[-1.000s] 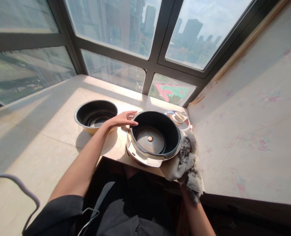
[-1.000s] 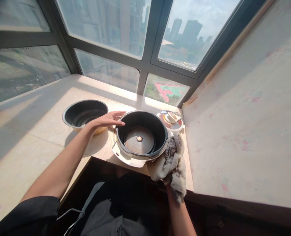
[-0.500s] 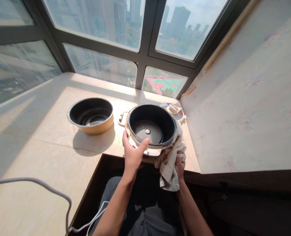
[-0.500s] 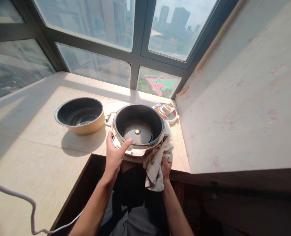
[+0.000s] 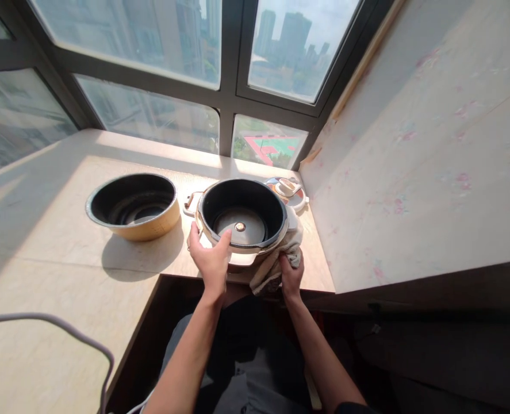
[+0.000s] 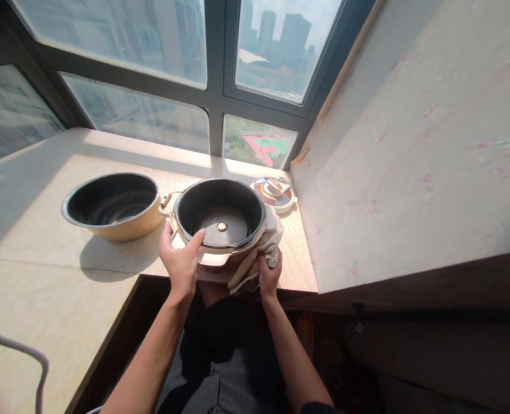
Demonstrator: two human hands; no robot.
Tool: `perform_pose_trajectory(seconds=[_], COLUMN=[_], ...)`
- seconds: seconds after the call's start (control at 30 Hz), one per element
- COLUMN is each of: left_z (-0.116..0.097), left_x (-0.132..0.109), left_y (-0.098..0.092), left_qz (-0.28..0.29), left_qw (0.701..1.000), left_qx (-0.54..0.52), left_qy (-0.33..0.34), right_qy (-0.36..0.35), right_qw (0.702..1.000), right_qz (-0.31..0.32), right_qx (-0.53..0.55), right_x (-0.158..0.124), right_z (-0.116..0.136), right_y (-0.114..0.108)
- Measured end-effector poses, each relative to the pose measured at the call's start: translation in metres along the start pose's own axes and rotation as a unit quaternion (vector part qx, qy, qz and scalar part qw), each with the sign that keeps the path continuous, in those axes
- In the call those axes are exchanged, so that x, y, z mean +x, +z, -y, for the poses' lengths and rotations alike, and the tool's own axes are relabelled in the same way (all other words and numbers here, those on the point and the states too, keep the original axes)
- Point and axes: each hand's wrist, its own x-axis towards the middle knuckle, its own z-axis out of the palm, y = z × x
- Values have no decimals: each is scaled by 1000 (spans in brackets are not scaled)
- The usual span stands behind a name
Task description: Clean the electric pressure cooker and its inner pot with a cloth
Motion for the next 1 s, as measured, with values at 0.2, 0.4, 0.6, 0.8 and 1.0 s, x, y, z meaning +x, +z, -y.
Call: perform_pose_trajectory(seconds=[0.2, 0.4, 0.6, 0.8, 1.0], left_z=[11, 6, 4, 3, 9], left_x=[26, 38, 49, 57, 64], left_y=[6, 11, 6, -2, -12], left_qz=[-11, -50, -81, -65, -41], left_qw=[1000, 998, 996, 994, 990], left_qx=[-18, -44, -28, -84, -124], left_qy=[14, -18, 14, -24, -43], right_qy=[7, 30, 67, 101, 195], right_qw=[997, 988, 974, 979, 941], right_qz=[50, 151, 216, 136, 193], right_qx=[52, 20, 20, 117, 201], right_x=[70, 92, 47, 36, 88], right_z=[-4, -18, -26, -14, 22], right_y=[24, 26, -21, -56, -57])
